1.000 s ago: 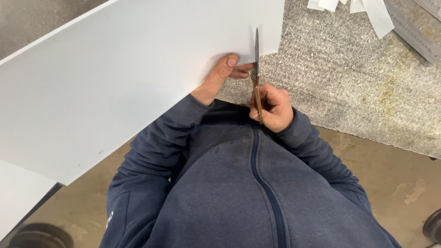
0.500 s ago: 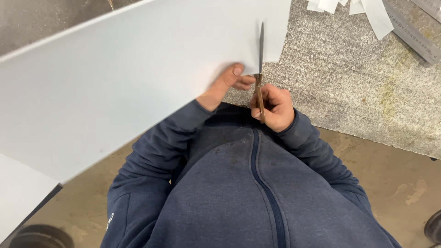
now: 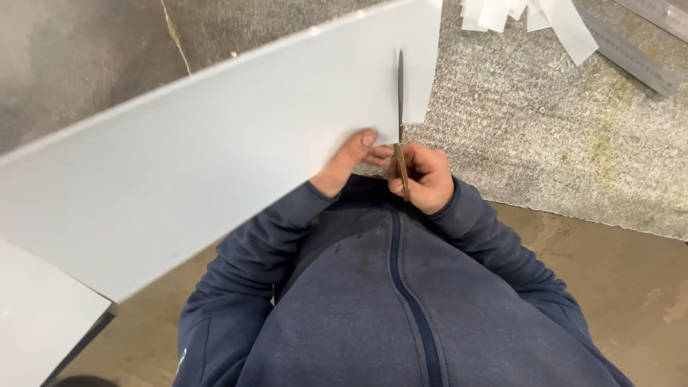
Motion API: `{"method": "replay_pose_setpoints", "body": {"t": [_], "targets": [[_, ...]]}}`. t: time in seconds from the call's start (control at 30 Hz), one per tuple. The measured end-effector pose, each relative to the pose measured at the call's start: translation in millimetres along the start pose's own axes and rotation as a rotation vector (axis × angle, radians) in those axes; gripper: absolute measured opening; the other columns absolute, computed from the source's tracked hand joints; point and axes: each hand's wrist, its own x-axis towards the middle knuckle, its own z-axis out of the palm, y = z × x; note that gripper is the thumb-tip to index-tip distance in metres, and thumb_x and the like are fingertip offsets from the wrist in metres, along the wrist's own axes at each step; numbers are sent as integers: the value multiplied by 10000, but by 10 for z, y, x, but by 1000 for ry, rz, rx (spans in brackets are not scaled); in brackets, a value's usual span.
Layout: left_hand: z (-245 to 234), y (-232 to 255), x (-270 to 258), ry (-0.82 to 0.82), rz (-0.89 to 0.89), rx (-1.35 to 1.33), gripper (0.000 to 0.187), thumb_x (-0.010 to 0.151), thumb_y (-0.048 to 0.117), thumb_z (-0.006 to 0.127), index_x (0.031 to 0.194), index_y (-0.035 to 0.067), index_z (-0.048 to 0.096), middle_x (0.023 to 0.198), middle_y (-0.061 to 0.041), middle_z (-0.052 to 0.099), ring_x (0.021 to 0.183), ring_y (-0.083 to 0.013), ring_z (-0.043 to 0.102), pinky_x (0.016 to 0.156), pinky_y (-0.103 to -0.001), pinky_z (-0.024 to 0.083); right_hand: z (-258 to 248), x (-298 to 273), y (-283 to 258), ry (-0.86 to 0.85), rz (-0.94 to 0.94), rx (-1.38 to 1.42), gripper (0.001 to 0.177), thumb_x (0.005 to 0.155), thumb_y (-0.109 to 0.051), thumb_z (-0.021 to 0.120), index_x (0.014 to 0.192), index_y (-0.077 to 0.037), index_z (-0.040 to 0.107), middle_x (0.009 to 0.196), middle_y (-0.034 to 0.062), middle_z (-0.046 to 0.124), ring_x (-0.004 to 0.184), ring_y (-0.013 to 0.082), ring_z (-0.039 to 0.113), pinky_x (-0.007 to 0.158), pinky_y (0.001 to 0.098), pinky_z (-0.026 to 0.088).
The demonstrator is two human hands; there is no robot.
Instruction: The person picks up a pair of scissors and a white rectangular sheet from a workbench. They proceed to cut the sheet into multiple thin strips using the scissors, holding the material with one hand and cutting with the other. The cut strips are placed on the table, and the person briefly folds one of the strips at the end.
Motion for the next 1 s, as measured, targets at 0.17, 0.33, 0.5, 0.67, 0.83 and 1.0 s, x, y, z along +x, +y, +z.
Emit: {"method": "replay_pose_setpoints", "body": {"t": [0.17, 0.33, 0.5, 0.67, 0.83, 1.0], "targets": [[165, 285, -86, 16, -33, -6, 527, 1057, 405, 570, 1257, -80, 615, 1094, -206, 752, 1021, -280, 752, 948, -380, 607, 12, -21, 72, 39, 55, 147, 115, 932, -69, 663, 990, 8, 599, 754, 27, 656, 661, 69, 593, 612, 233, 481], [148, 264, -82, 19, -48, -3, 500, 1053, 362, 579, 1246, -96, 625, 1070, -224, 755, 986, -292, 761, 910, -389, 627, -14, -12, 103, 19, -26, 79, 191, 929, -102, 742, 991, 16, 606, 830, 48, 704, 734, 77, 630, 667, 245, 526], [58, 77, -110, 16, -57, -47, 501, 1062, 365, 572, 1271, -88, 610, 1074, -220, 754, 975, -290, 761, 898, -387, 634, -23, -54, 190, 28, 21, 60, 234, 912, -142, 761, 1021, 18, 630, 803, 42, 716, 715, 77, 651, 642, 243, 529], [286, 353, -180, -46, -34, -34, 480, 1050, 339, 580, 1296, -74, 579, 1099, -182, 718, 978, -265, 742, 843, -367, 638, 2, 37, 19, 22, -25, 182, 407, 920, -296, 768, 1122, 20, 608, 922, 40, 709, 839, 79, 658, 745, 251, 545], [308, 346, -217, -60, -72, 42, 448, 1078, 338, 558, 1223, -76, 652, 1001, -174, 749, 882, -240, 748, 790, -338, 639, -13, -20, 161, 31, -50, 275, 546, 933, -424, 795, 1169, 25, 594, 962, 30, 680, 866, 73, 618, 770, 263, 528], [304, 351, -214, -50, -71, 38, 439, 1069, 332, 562, 1219, -72, 649, 989, -169, 743, 868, -233, 742, 782, -343, 638, -47, -65, 270, 47, -27, 205, 519, 931, -405, 794, 1144, 29, 606, 889, 11, 658, 807, 56, 577, 720, 253, 500]]}}
